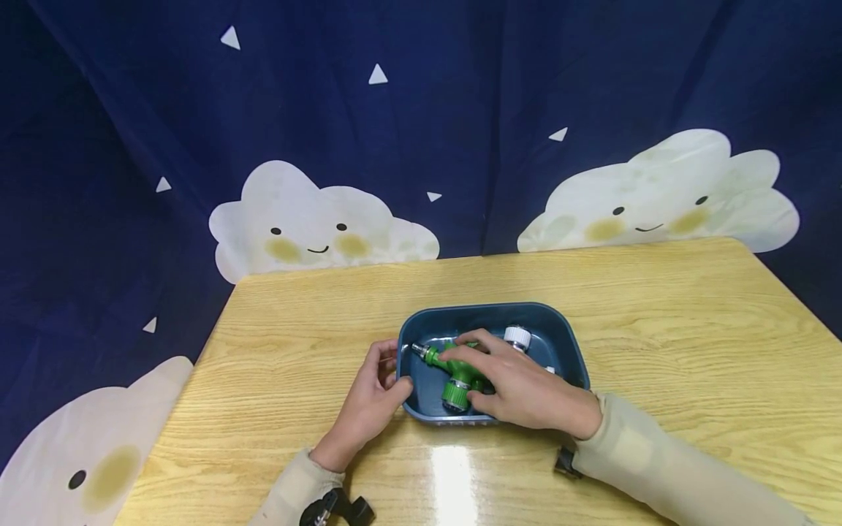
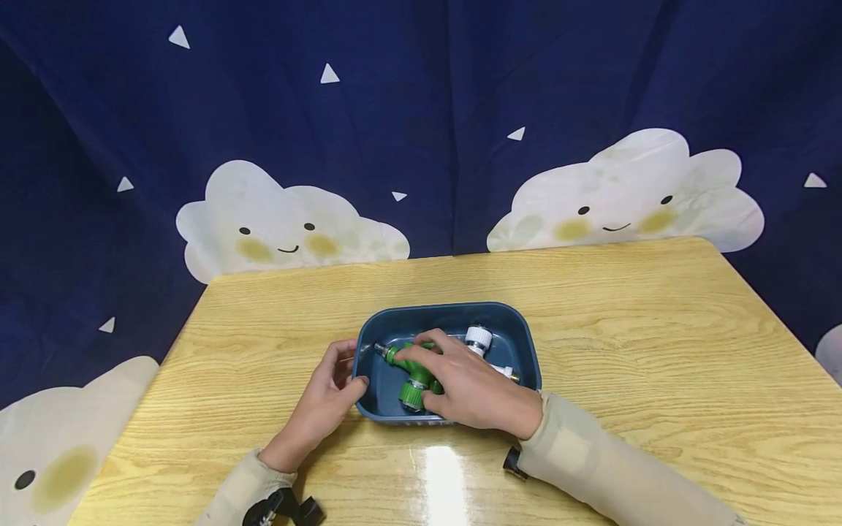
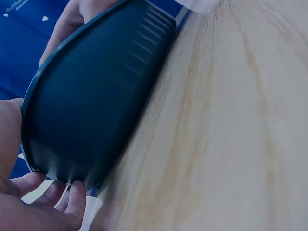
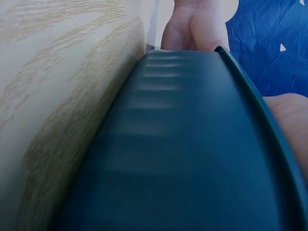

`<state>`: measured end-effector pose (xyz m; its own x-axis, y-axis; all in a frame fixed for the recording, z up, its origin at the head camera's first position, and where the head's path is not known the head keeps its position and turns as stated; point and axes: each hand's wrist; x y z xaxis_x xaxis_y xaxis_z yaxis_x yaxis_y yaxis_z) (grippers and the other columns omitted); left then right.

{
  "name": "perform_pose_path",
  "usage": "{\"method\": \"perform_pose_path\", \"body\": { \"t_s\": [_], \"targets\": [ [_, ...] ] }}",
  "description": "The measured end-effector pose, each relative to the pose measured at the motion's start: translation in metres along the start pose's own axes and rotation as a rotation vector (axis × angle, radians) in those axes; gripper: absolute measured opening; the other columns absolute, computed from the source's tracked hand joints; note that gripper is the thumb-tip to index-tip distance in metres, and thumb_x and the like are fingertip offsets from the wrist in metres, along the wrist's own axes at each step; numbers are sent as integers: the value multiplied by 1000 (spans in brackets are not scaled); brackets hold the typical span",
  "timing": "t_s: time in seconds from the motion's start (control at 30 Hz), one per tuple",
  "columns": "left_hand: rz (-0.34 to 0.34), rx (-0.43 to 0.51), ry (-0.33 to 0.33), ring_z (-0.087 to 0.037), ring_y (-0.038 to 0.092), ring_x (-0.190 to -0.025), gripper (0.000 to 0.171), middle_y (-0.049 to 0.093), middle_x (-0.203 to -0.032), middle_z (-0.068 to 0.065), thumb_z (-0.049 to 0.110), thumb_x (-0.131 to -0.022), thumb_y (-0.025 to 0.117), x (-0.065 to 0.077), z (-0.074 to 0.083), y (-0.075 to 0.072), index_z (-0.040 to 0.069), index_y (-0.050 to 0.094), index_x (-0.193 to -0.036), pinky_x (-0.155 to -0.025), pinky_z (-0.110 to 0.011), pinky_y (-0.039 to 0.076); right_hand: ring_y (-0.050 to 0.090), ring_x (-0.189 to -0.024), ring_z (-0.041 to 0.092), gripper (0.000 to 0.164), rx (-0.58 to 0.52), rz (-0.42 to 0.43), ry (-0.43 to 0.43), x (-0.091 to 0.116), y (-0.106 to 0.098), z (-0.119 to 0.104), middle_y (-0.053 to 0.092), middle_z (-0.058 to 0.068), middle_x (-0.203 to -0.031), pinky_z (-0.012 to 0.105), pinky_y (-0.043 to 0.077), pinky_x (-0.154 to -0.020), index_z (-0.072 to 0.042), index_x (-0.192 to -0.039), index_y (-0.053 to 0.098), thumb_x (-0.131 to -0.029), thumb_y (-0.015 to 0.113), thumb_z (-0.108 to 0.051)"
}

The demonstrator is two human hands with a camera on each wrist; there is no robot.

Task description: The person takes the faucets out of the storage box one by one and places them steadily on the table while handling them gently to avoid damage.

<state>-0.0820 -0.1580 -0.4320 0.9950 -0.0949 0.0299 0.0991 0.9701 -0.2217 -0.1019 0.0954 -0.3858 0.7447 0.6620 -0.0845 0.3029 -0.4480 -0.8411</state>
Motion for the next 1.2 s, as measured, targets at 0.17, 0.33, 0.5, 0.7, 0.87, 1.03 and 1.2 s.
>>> {"method": "perform_pose_path", "body": {
  "t_s": [0.17, 0.33, 0.5, 0.7, 0.87, 1.03, 1.2],
  "targets": [
    [-2, 0, 2, -30, 58, -123, 57, 56, -137, -17, 3, -87, 61, 0, 0, 1, 5, 47, -142, -88, -18, 49, 59, -129, 29, 57, 12, 3, 3, 0, 0, 0, 50, 6, -151, 49, 53, -96, -31, -145, 55, -92, 73, -18],
    [-4, -1, 3, -31, 58, -124, 57, 56, -138, -17, 3, -88, 61, 0, 1, 1, 5, 47, -143, -89, -18, 49, 56, -133, 30, 59, 14, -15, 17, -1, -1, 0, 50, 7, -152, 52, 52, -100, -32, -146, 55, -92, 74, -21],
    [-2, 7, 0, -32, 58, -128, 57, 55, -138, -18, 3, -88, 61, 0, 0, 0, 5, 46, -143, -91, -19, 50, 53, -135, 30, 59, 12, -33, 41, -3, -1, -1, 50, 6, -151, 52, 51, -101, -34, -147, 54, -92, 74, -23],
    [3, 8, -15, -32, 58, -129, 58, 55, -139, -19, 3, -88, 60, 2, 1, -1, 5, 45, -144, -92, -19, 49, 55, -132, 29, 60, 3, -75, 69, -6, 0, -2, 51, 6, -151, 52, 51, -100, -33, -148, 54, -93, 74, -26],
    [14, 1, -26, -31, 58, -128, 58, 55, -139, -18, 3, -88, 60, 3, 1, -2, 6, 45, -144, -92, -18, 49, 58, -123, 27, 58, 15, -94, 71, -7, 0, -5, 55, 8, -146, 48, 51, -96, -28, -148, 57, -93, 74, -23],
    [8, -1, -26, -31, 58, -128, 57, 55, -139, -17, 4, -89, 60, 2, 1, 0, 7, 45, -144, -92, -19, 49, 57, -126, 31, 54, 30, -111, 82, -7, -1, -6, 56, 10, -144, 52, 51, -98, -27, -143, 62, -92, 71, -14],
    [3, 5, -20, -31, 58, -129, 57, 54, -139, -17, 4, -89, 60, 1, 1, 2, 6, 45, -144, -92, -18, 49, 57, -128, 33, 47, 58, -112, 90, -6, -1, -6, 58, 12, -142, 56, 50, -102, -26, -135, 69, -90, 73, -10]
  ]
}}
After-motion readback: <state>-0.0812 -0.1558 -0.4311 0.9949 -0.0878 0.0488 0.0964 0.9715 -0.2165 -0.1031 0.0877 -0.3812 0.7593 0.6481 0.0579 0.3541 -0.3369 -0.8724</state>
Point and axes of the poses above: each hand's wrist, its own x-axis away from the middle knuckle, its own y-axis out of the palm, z = x × y
